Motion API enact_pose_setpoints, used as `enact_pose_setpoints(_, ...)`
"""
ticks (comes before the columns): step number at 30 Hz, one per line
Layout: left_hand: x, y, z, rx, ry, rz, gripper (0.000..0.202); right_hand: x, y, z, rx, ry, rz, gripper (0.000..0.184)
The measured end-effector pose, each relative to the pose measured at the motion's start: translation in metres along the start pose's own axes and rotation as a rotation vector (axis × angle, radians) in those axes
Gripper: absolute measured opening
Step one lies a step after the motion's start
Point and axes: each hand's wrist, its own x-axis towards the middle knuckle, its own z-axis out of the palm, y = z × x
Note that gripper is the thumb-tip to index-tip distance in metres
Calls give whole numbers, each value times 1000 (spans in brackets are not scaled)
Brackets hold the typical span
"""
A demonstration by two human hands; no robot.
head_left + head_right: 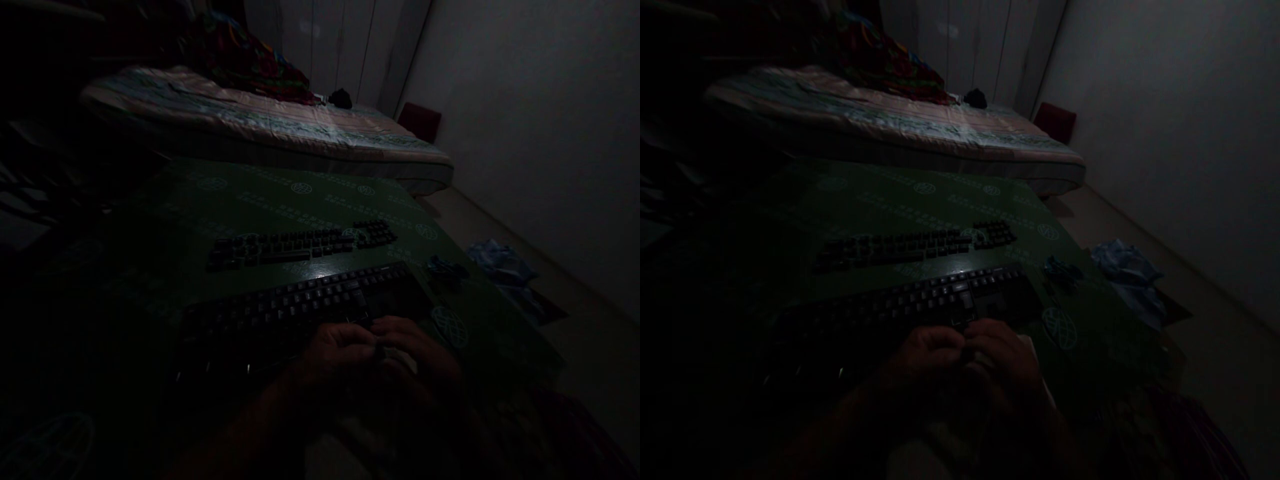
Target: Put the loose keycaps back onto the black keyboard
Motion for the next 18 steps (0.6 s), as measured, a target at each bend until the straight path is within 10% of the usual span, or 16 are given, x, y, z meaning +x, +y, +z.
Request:
enact_pose_setpoints(9,-2,-3,-3,72,31,-10,29,-12,-3,10,211,40,200,15)
enact_pose_setpoints(18,5,-13,-6,75,-9,-20,35,-3,28,-3,-74,3,-1,14)
